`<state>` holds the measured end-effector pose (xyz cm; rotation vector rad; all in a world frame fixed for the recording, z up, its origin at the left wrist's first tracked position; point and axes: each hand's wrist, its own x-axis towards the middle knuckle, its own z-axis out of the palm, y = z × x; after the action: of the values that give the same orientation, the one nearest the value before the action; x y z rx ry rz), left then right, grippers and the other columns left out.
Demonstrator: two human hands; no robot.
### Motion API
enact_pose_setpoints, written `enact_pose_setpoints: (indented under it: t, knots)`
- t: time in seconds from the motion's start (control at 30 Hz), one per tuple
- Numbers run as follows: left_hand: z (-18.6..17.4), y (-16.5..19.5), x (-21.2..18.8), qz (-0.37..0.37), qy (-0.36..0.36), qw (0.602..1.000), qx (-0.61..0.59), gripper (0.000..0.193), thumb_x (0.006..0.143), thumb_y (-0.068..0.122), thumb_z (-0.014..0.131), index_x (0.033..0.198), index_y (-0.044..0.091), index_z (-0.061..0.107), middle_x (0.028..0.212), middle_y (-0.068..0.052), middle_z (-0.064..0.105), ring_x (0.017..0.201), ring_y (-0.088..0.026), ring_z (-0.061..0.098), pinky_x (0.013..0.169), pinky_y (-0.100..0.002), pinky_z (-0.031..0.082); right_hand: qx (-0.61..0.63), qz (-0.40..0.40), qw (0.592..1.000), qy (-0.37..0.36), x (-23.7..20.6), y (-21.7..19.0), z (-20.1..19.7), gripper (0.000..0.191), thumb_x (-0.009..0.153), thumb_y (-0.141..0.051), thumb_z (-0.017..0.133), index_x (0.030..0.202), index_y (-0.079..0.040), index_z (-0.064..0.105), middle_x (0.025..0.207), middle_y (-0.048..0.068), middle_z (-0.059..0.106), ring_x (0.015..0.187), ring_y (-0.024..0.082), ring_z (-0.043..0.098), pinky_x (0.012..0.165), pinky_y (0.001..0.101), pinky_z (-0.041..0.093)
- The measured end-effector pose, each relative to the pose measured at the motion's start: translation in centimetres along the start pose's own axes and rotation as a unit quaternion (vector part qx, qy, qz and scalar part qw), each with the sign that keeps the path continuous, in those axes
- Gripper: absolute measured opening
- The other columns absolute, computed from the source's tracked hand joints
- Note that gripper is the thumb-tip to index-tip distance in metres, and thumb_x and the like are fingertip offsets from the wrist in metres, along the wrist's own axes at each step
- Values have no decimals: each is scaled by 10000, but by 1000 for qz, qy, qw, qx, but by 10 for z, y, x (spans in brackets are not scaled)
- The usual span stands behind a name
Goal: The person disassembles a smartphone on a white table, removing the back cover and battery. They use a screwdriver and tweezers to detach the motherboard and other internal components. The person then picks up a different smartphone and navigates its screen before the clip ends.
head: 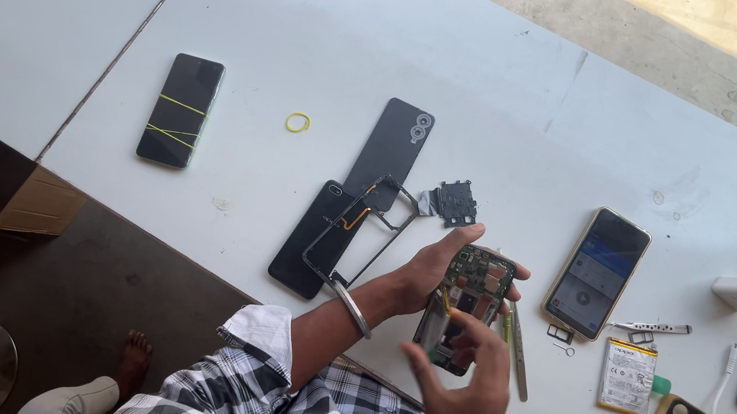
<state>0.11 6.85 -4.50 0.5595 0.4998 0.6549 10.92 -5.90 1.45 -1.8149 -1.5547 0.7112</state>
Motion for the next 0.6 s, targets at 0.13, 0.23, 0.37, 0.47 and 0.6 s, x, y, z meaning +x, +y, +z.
enact_pose_setpoints:
  t: [0.13,0.23,0.37,0.47,0.6]
  knots:
    - [-6,-2,8,4,-11,999,-53,781,1096,562,183,1329,-54,603,1036,-220,710,908,-306,713,836,-455,598,-19,-288,955,-74,-17,11,3,822,694,-328,867,1397,-39,554,1390,175,601,1202,329,610,959,419,532]
    - [-15,-8,6,-4,-2,997,-81,752,1114,535,179,1359,-48,586,1056,-216,695,923,-309,710,839,-480,607,-37,-248,966,-71,-29,24,-6,648,752,-250,855,1334,-128,598,1387,97,605,1221,296,621,988,418,538]
    - [-26,-11,3,0,-15,994,-111,725,1122,509,180,1406,-37,563,1089,-214,688,947,-315,708,867,-494,615,74,-37,995,52,-25,39,-15,384,875,-138,793,1214,-99,618,1295,95,594,1093,184,654,910,355,585]
    - [-25,-15,4,5,-24,991,-128,711,1130,505,175,1426,-16,556,1097,-206,689,974,-318,711,873,-490,609,288,167,943,-20,3,48,-10,469,863,-113,751,1266,-15,532,1209,124,620,1039,171,672,836,335,596]
    - [-19,-8,8,-14,-31,991,-131,785,1094,614,171,1407,0,547,1128,-214,687,996,-320,698,857,-477,617,356,222,903,-96,13,50,0,453,870,-148,720,1266,42,606,1085,105,728,965,153,690,798,307,579]
